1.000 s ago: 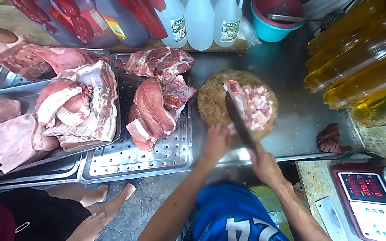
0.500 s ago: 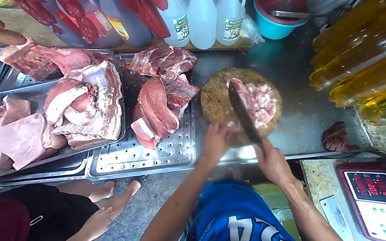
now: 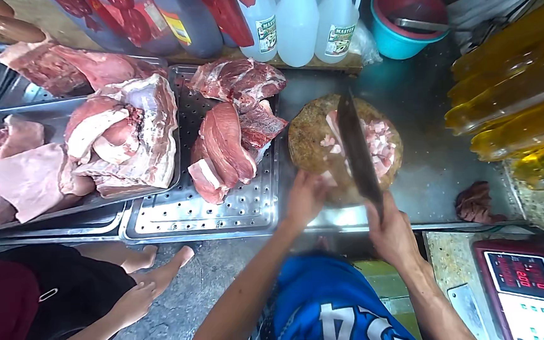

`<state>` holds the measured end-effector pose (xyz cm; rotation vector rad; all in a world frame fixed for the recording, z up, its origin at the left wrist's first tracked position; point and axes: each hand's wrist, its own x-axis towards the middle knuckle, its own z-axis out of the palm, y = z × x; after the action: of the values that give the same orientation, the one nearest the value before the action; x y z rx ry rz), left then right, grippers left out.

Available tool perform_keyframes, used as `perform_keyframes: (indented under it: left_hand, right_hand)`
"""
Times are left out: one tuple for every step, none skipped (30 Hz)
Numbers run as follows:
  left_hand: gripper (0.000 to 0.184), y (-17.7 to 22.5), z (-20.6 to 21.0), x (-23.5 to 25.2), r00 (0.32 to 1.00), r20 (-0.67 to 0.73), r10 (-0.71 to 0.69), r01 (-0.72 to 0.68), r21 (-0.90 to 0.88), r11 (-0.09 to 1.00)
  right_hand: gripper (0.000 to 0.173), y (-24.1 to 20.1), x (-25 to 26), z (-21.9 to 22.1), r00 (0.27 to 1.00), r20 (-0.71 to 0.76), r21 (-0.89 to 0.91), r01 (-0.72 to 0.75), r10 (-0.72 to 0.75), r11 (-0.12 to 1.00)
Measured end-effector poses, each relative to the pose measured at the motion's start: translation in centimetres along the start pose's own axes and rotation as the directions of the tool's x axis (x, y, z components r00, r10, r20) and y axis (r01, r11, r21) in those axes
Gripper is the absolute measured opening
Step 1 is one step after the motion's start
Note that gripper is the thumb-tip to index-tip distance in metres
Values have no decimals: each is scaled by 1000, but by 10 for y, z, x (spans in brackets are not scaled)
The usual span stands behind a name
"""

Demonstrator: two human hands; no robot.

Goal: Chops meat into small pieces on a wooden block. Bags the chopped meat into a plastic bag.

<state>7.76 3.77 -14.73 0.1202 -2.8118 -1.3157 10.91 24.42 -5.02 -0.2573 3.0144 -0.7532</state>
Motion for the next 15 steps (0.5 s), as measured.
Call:
perform_keyframes:
  left_hand:
    - [34,-1,-1,-2,1000,17,-10,10,-28,1000]
    - [34,-3,-2,-4,1000,26,-11,13,-46,999]
    - [33,-4,-3,-5,1000,27,-11,13,-55,998]
    - [32,-4,-4,-6,1000,27,-14,15,-55,998]
    - [31,-5,-4,-4,1000,27,-16,17,-47,999]
    - [31,-5,-5,0,999,25,-21,22,-41,999]
    - [32,-5,-6,2,999,27,-33,34,-40,999]
    - [32,-4,-7,1,999,30,-45,46,-44,998]
    - [32,-4,-8,2,998,25,-56,58,-62,996]
    - [34,-3,-8,2,998,11,-66,67,-93,993]
    - [37,-4,-7,1,997,-4,-76,75,-130,989]
    - [38,-6,-6,-1,996,-14,-86,82,-163,983]
    - [37,-8,-4,-3,996,-24,-90,84,-183,980]
    - [34,-9,-4,-4,996,-27,-90,84,-184,979]
    - [30,-10,-4,-5,995,-22,-94,89,-174,981]
  right_hand:
    - [38,0,-1,5,1000,9,7,3,-3,1000]
    - [39,1,-1,14,995,91,4,-26,26,1000]
    - [41,2,0,22,969,232,-17,-90,91,996]
    - [42,6,2,30,930,337,-45,-142,149,989]
    - [42,9,4,34,916,365,-58,-158,169,986]
    - [40,10,6,32,923,347,-61,-152,164,987]
    - [39,10,6,27,942,304,-51,-134,143,990]
    - [38,8,4,21,966,234,-33,-105,109,994]
    - [37,5,4,15,989,138,-13,-56,57,998]
    - [37,2,5,9,999,44,0,-3,3,1000]
    - [37,-2,5,5,999,-22,10,32,-32,999]
    - [37,-5,4,5,998,-46,16,50,-49,999]
    - [37,-6,3,9,999,-18,19,48,-48,999]
    - [39,-6,1,17,997,75,13,12,-12,1000]
    - [41,-5,0,26,974,218,-11,-53,54,999]
